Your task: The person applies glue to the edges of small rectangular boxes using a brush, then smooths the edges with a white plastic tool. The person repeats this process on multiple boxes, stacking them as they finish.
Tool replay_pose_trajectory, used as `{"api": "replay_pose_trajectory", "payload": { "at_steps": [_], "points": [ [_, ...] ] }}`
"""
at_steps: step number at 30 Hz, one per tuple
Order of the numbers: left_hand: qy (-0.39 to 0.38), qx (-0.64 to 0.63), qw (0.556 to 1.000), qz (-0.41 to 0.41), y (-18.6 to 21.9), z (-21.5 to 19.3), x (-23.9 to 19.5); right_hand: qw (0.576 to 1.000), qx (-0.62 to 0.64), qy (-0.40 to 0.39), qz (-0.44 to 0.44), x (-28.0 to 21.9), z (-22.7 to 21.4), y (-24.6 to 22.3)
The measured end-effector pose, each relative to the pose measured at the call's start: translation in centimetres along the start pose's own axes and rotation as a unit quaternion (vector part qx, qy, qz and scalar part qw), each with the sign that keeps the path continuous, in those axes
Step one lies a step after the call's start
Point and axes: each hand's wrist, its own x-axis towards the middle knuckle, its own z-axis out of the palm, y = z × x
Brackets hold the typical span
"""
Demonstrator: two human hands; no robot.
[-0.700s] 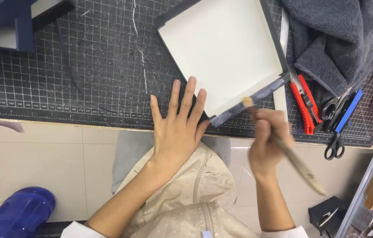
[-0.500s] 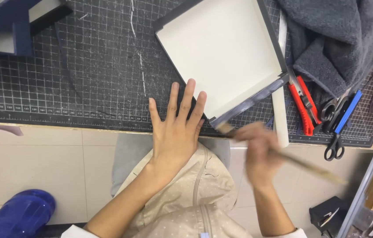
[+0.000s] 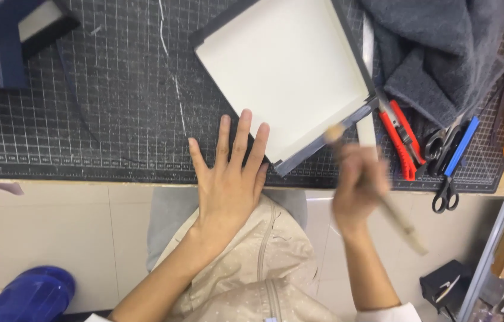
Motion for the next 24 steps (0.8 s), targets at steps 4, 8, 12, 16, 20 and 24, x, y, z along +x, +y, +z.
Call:
{"api": "replay_pose_trajectory", "payload": {
  "at_steps": [4,8,12,16,20,24],
  "points": [
    [0.005,-0.02,1.0,0.005,0.1,-0.2,0.3,0.972,0.148,-0.109,0.144,-0.5,0.4,-5.8],
    [0.033,0.126,0.991,-0.022,0.8,-0.3,0.2,0.97,0.142,-0.026,0.195,3.2,-0.7,-1.8],
    [0.063,0.073,0.995,-0.027,0.6,0.3,0.4,0.984,0.058,0.095,0.137,6.4,-2.0,0.5],
    [0.037,0.047,0.998,-0.03,-0.1,-2.5,-0.1,0.971,0.155,0.125,0.135,4.1,-2.1,-1.4],
    [-0.047,0.179,0.982,-0.041,1.5,-4.8,0.7,0.956,0.205,0.107,0.178,1.6,-0.3,-3.0],
    [-0.021,0.193,0.981,0.017,4.5,-3.8,2.8,0.961,0.208,0.035,0.177,1.7,1.8,-7.4]
  ]
}}
